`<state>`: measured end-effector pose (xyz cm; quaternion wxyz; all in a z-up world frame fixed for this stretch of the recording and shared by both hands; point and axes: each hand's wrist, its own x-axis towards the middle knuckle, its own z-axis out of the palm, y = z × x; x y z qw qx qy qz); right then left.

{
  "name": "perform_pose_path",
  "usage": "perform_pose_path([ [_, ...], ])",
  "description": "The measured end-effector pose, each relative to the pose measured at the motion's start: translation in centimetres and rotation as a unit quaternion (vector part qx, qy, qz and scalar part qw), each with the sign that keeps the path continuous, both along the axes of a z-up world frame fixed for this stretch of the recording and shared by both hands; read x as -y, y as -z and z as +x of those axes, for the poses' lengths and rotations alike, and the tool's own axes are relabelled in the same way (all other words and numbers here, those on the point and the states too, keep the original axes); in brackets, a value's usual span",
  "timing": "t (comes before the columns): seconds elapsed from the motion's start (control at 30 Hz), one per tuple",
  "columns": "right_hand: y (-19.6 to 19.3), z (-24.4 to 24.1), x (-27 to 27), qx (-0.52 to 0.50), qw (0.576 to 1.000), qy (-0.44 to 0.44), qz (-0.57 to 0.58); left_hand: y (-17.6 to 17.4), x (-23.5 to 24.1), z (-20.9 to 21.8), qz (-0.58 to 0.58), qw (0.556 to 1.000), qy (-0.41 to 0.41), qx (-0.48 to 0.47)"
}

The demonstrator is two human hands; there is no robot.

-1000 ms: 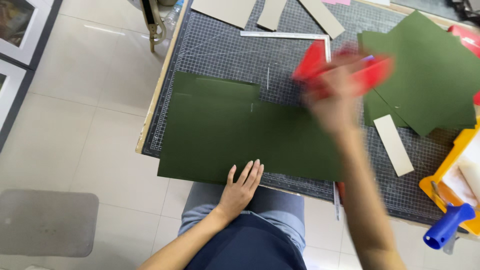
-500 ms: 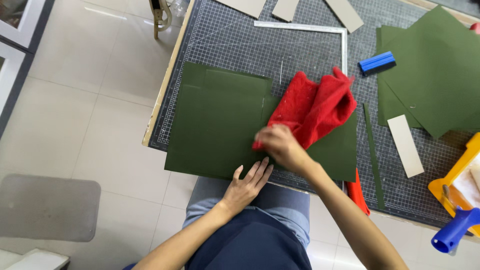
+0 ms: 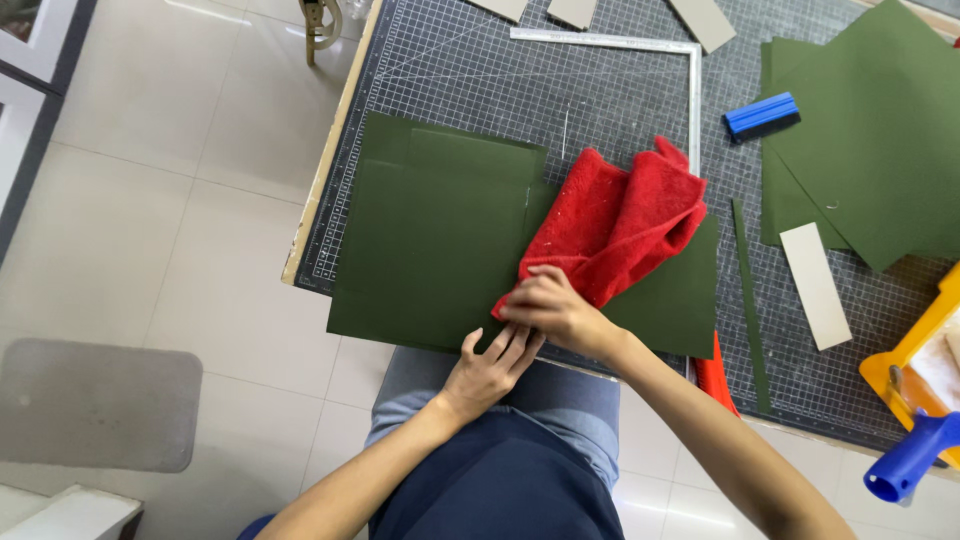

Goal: The person applies glue to green paper sheets using a roller, then places a beige cardboard piece on top and presses it down. They repeat this process with additional sheets, smoothing the surfaces with a red cloth and a blue plastic tool.

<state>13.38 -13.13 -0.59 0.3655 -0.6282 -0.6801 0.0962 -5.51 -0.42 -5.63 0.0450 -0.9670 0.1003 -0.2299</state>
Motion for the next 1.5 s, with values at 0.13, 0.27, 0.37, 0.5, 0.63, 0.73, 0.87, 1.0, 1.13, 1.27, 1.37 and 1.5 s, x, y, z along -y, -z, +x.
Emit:
perform_pose_path([
  [0.13, 0.2, -0.2, 0.3, 0.044, 0.997, -0.045, -0.039, 0.2, 0.0, 0.1, -0.045, 0.998, 0.019, -0.029],
  [0.27, 0.2, 1.6, -0.2, 0.065, 0.997, -0.037, -0.009, -0.3, 0.2, 0.4, -0.073, 0.997, 0.008, -0.030],
  [0.37, 0.7, 3.4, -0.7, 0.096, 0.995, 0.015, -0.012, -0.8, 0.2, 0.2, -0.076, 0.997, 0.004, -0.026],
  [0.5, 1.5, 6.5, -1.7, 0.100, 0.991, 0.080, -0.027, -1.3, -0.1, 0.6, -0.082, 0.996, 0.011, -0.035],
  [0.63, 2.0, 8.2, -2.8, 0.153, 0.975, 0.160, -0.004, -1.5, 0.1, 0.2, -0.083, 0.995, 0.012, -0.048],
  [0.73, 1.8, 9.0, -3.6, 0.136, 0.970, 0.204, 0.004, -1.4, 0.1, 0.4, -0.077, 0.996, 0.006, -0.043],
  [0.87, 1.6, 8.2, -4.4, 0.147, 0.952, 0.267, -0.003, -1.1, 0.1, 0.4, -0.089, 0.995, 0.010, -0.042],
  [1.0, 1.5, 6.5, -5.5, 0.111, 0.936, 0.335, -0.006, -1.0, 0.0, 0.2, -0.096, 0.994, 0.012, -0.047],
  [1.13, 1.3, 5.6, -6.3, 0.073, 0.919, 0.387, -0.017, -0.9, 0.2, 0.4, -0.095, 0.995, 0.004, -0.044],
  [1.27, 1.4, 4.7, -6.7, 0.098, 0.910, 0.400, -0.043, -0.7, 0.3, 0.3, -0.104, 0.994, 0.002, -0.044],
  [1.37, 1.3, 4.1, -6.7, 0.128, 0.905, 0.402, -0.055, -0.7, 0.4, 0.2, -0.107, 0.993, -0.003, -0.048],
  [1.5, 1.1, 3.1, -6.4, 0.115, 0.907, 0.399, -0.073, -0.6, 0.3, 0.2, -0.118, 0.992, 0.000, -0.054],
])
